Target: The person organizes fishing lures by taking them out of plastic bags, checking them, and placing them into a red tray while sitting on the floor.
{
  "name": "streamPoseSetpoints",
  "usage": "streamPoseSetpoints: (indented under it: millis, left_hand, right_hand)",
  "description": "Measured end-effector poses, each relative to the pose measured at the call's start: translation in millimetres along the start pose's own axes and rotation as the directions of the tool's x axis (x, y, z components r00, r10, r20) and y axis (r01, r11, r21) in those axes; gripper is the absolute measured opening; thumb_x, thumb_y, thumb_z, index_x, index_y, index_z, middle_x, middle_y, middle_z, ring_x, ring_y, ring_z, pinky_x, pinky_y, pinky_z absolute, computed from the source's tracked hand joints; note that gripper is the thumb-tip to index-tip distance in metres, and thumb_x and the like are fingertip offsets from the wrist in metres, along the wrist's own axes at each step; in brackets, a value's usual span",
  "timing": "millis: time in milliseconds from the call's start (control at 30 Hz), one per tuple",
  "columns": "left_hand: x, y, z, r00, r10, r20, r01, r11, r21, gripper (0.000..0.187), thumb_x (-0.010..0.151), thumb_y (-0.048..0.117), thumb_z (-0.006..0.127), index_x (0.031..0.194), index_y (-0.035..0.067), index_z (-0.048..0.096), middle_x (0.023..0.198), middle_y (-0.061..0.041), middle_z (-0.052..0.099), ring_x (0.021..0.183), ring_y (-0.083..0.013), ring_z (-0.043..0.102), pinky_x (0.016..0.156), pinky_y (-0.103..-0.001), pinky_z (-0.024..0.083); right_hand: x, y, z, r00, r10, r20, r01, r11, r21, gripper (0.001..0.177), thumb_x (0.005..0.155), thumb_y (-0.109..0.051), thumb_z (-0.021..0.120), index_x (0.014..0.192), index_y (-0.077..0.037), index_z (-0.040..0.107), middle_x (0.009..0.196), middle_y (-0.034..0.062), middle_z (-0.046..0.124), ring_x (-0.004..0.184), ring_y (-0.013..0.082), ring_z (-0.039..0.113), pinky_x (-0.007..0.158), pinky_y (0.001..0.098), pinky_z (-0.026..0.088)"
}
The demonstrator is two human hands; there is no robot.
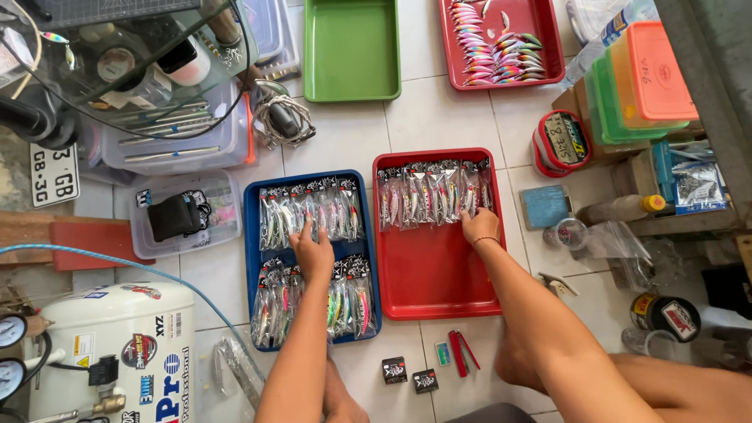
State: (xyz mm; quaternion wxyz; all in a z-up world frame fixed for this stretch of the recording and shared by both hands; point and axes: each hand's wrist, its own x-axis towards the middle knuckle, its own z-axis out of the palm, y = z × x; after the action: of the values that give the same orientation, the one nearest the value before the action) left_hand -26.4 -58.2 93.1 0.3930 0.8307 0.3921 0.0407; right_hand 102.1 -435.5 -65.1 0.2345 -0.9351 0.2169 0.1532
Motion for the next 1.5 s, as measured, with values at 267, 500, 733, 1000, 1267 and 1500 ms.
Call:
streamPoseSetpoints:
  millis: [267,500,733,1000,1267,1500]
  left_hand:
    - [-37.1,15.1,44.0,0.995,0.056,-0.082,-0.072,0.975,-0.208,0.022,0.096,0.025,0.070,0.114,0.016,0.076,0.110,-0.009,0.059,0.083,-0.0216,0.067,0.077,-0.033,0.055]
    - [-73.8,97.2,24.5,0.962,0.044,0.269,0.140,0.768,-0.625,0.022,0.097,0.021,0.070,0.113,0.007,0.078,0.097,-0.013,0.068,0.077,-0.0169,0.070,0.059,-0.027,0.065]
    - [-102.6,173.7,-64.1,0.888,0.096,0.449,0.358,0.467,-0.808,0.051,0.103,0.037,0.065,0.136,0.000,0.059,0.124,-0.019,0.058,0.109,-0.0302,0.066,0.085,-0.039,0.064]
    - [-167.6,240.4,-180.0,0.968,0.243,0.053,-0.029,0.324,-0.946,0.034,0.108,0.030,0.053,0.105,-0.001,0.066,0.094,-0.021,0.071,0.090,-0.0349,0.079,0.061,-0.041,0.072]
    - [-223.5,252.9,-155.9,0.896,0.442,0.041,-0.191,0.469,-0.862,0.020,0.103,0.023,0.063,0.109,0.007,0.074,0.092,-0.008,0.067,0.088,-0.0164,0.070,0.078,-0.030,0.065]
    - [-209.3,241.4,-127.5,0.892,0.438,-0.115,-0.331,0.458,-0.825,0.011,0.095,0.015,0.076,0.103,0.010,0.081,0.081,-0.006,0.073,0.082,-0.0084,0.065,0.079,-0.028,0.058]
  right_hand:
    - [-56.8,-27.9,-61.2,0.988,0.089,0.125,-0.139,0.865,0.482,0.033,0.082,-0.034,0.082,0.104,-0.010,0.077,0.089,0.0124,0.072,0.083,0.0255,0.066,0.070,0.0345,0.054]
    - [-105.2,-43.5,-109.8,0.904,-0.196,0.380,-0.267,0.437,0.859,0.020,0.087,-0.017,0.084,0.091,-0.007,0.067,0.081,0.0096,0.072,0.070,0.0196,0.075,0.058,0.0237,0.058]
    - [-236.3,-149.9,-226.0,0.721,-0.618,0.314,-0.015,0.439,0.898,0.011,0.088,-0.002,0.077,0.091,0.006,0.069,0.076,0.0208,0.075,0.065,0.0246,0.076,0.055,0.0283,0.057]
    - [-315.4,-188.3,-309.9,0.405,-0.893,0.197,0.444,0.380,0.811,0.021,0.093,-0.014,0.072,0.096,0.005,0.077,0.073,0.0199,0.078,0.068,0.0245,0.076,0.063,0.0341,0.061]
    - [-297.5,-182.6,-301.2,0.736,-0.671,-0.088,0.379,0.301,0.875,0.026,0.101,-0.021,0.069,0.110,0.004,0.072,0.069,0.0093,0.060,0.059,0.0140,0.061,0.053,0.0252,0.054]
    - [-310.8,-188.8,-307.0,0.732,-0.630,-0.258,0.570,0.360,0.739,0.014,0.095,-0.011,0.080,0.090,0.001,0.076,0.057,0.0075,0.061,0.052,0.0063,0.053,0.051,0.0188,0.047]
